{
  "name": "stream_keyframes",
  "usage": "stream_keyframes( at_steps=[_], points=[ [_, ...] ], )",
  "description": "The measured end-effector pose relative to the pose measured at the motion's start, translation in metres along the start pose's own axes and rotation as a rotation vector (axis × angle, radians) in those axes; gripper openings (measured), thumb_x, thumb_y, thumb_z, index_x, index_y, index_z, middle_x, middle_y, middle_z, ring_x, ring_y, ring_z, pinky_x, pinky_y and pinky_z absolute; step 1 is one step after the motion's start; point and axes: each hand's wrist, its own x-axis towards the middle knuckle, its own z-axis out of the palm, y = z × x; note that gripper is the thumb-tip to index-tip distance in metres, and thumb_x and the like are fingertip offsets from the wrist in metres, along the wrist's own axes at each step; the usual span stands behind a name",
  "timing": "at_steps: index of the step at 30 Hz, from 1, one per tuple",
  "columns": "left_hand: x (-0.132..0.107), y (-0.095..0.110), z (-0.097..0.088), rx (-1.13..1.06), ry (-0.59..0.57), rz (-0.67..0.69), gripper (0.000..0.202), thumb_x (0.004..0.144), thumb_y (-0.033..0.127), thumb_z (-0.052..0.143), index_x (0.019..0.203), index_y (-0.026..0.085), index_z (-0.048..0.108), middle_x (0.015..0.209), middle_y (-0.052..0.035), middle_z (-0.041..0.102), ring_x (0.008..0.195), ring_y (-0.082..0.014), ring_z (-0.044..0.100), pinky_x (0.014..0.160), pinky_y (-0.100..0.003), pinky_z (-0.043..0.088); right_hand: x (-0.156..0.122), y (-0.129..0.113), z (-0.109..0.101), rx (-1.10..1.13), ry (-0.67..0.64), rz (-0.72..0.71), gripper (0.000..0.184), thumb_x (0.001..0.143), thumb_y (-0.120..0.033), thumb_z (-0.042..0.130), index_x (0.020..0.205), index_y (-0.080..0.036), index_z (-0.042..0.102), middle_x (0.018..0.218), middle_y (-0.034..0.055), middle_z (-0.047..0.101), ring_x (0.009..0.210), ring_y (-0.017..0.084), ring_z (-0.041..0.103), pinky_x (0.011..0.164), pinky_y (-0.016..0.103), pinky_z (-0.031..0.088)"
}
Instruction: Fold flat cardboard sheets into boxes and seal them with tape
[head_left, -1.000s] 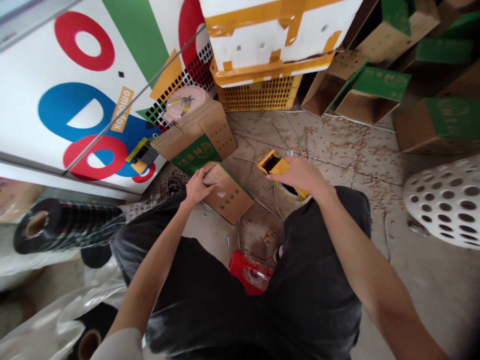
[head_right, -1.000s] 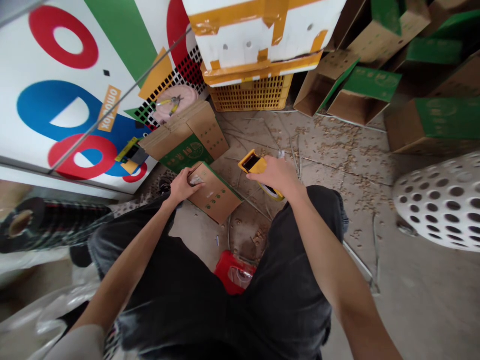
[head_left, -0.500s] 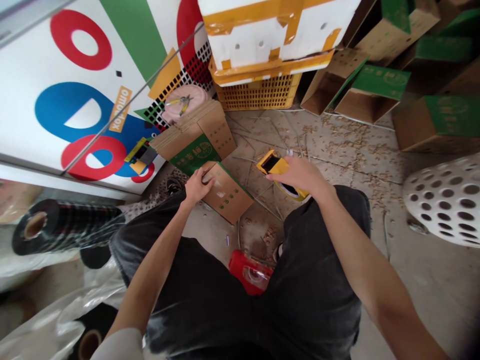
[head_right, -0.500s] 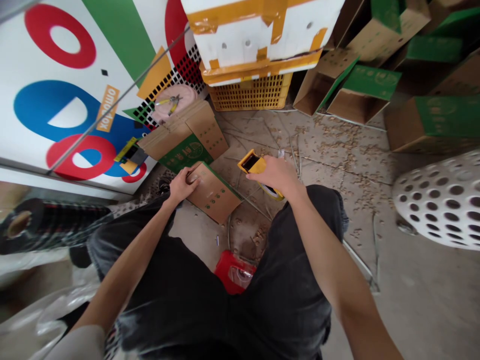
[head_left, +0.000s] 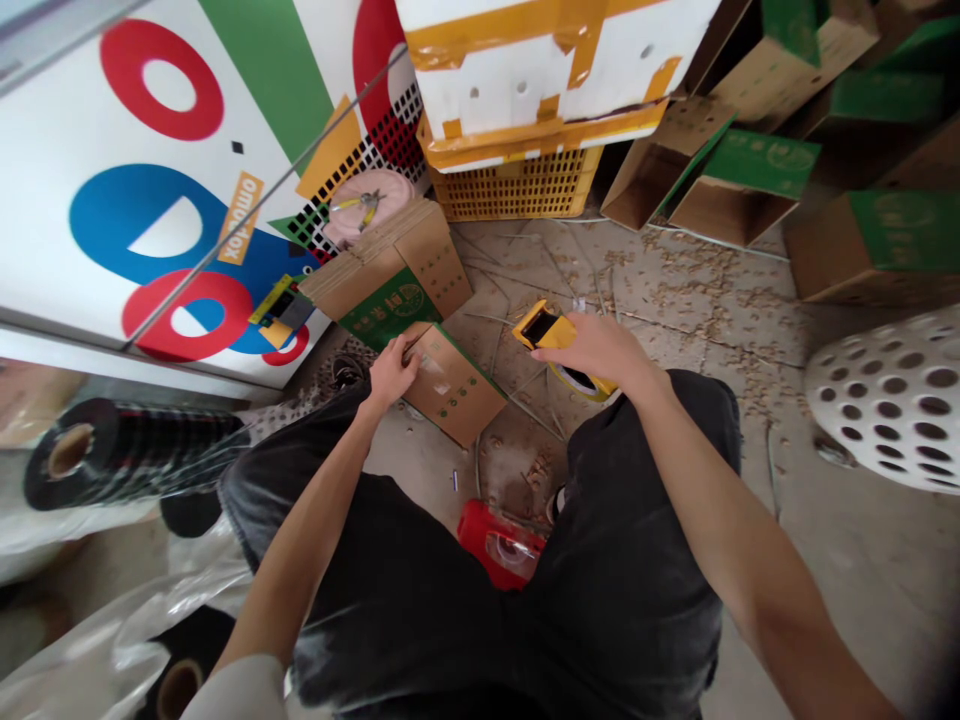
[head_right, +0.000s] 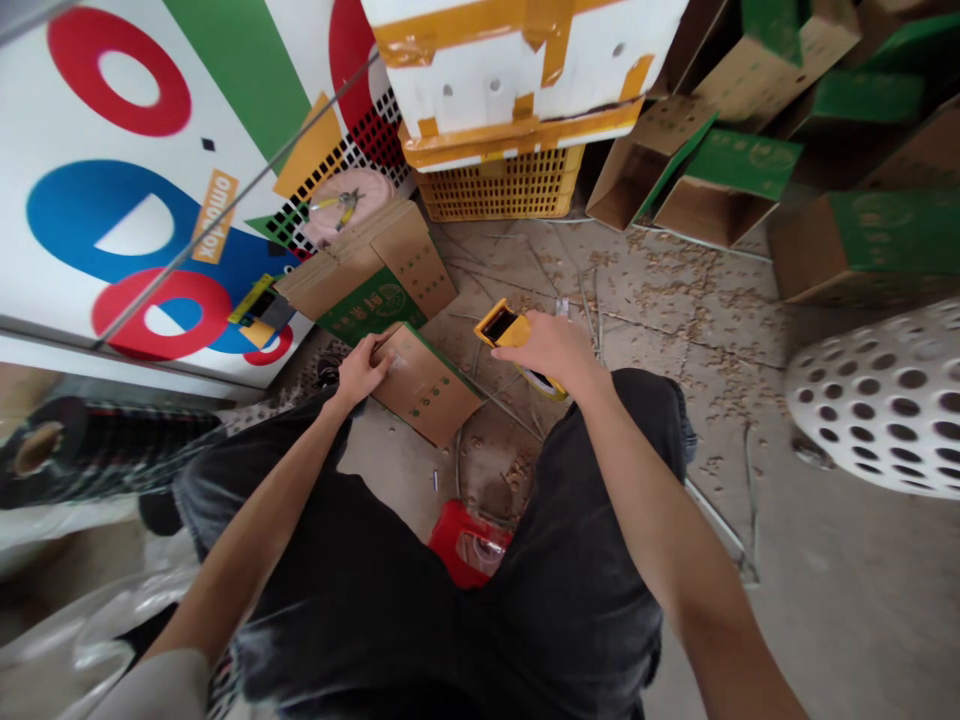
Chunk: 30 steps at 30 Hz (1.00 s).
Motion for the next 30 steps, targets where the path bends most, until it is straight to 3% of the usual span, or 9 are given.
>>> stream_keyframes(
  at_steps=[6, 11, 16, 20, 22, 27, 30],
  points=[
    [0.0008, 0.0015, -0.0007, -0.007, -0.003, -0.004, 0.045, 0.098, 0.041, 0.061, 0.141, 0.026, 0.062, 0.137, -0.0089, 0.071, 0.128, -0.0306, 0.066, 0.104, -0.041, 0.054, -0.0008, -0.0015, -0.0012, -0.016, -0.011, 0.004, 0.074, 0.078, -0.082, 0.068, 0.121, -0.022, 0.072, 0.111, 0.0165, 0.077, 0.101, 0.038, 0.071, 0.079, 0.043, 0.051],
    [0.0013, -0.0003, -0.0013, -0.017, -0.007, -0.016, 0.041, 0.107, 0.039, 0.045, 0.141, 0.024, 0.061, 0.137, -0.0100, 0.071, 0.128, -0.0298, 0.067, 0.105, -0.041, 0.053, -0.0012, -0.0025, -0.0024, -0.010, -0.019, -0.001, 0.072, 0.078, -0.080, 0.068, 0.120, -0.021, 0.072, 0.110, 0.0170, 0.078, 0.099, 0.038, 0.071, 0.078, 0.043, 0.050],
    [-0.0005, -0.0022, 0.0001, 0.053, -0.037, 0.057, 0.065, 0.092, 0.053, 0.073, 0.148, 0.024, 0.055, 0.144, -0.0136, 0.066, 0.134, -0.0351, 0.062, 0.106, -0.043, 0.053, -0.0014, -0.0029, -0.0027, -0.017, -0.015, -0.007, 0.071, 0.079, -0.079, 0.069, 0.119, -0.021, 0.072, 0.109, 0.0172, 0.078, 0.099, 0.038, 0.072, 0.076, 0.042, 0.050],
    [-0.0016, -0.0005, 0.0035, 0.059, -0.010, 0.027, 0.045, 0.109, 0.049, 0.046, 0.144, 0.024, 0.058, 0.144, -0.0133, 0.066, 0.129, -0.0329, 0.065, 0.103, -0.041, 0.053, -0.0011, -0.0029, -0.0028, -0.022, -0.021, -0.004, 0.071, 0.079, -0.079, 0.068, 0.119, -0.021, 0.072, 0.110, 0.0171, 0.078, 0.100, 0.038, 0.072, 0.077, 0.042, 0.049],
    [-0.0017, -0.0001, 0.0043, 0.066, 0.008, 0.015, 0.045, 0.112, 0.047, 0.037, 0.142, 0.023, 0.060, 0.144, -0.0136, 0.067, 0.128, -0.0327, 0.066, 0.101, -0.041, 0.054, -0.0011, -0.0030, -0.0031, -0.026, -0.023, -0.006, 0.071, 0.079, -0.079, 0.069, 0.119, -0.020, 0.072, 0.109, 0.0175, 0.078, 0.099, 0.038, 0.072, 0.077, 0.042, 0.049],
    [-0.0015, -0.0025, 0.0028, 0.062, -0.016, 0.065, 0.059, 0.100, 0.057, 0.063, 0.148, 0.022, 0.056, 0.142, -0.0146, 0.067, 0.132, -0.0348, 0.063, 0.104, -0.041, 0.053, -0.0017, -0.0042, -0.0043, -0.041, -0.034, -0.008, 0.068, 0.081, -0.077, 0.069, 0.118, -0.020, 0.072, 0.108, 0.0173, 0.078, 0.100, 0.038, 0.072, 0.079, 0.041, 0.049],
    [-0.0008, -0.0033, 0.0037, 0.032, -0.006, 0.038, 0.047, 0.108, 0.050, 0.048, 0.145, 0.024, 0.059, 0.145, -0.0126, 0.067, 0.128, -0.0325, 0.066, 0.103, -0.041, 0.054, -0.0014, -0.0040, -0.0040, -0.044, -0.034, -0.006, 0.069, 0.081, -0.077, 0.069, 0.119, -0.020, 0.071, 0.108, 0.0174, 0.078, 0.100, 0.037, 0.072, 0.077, 0.041, 0.049]
  ],
)
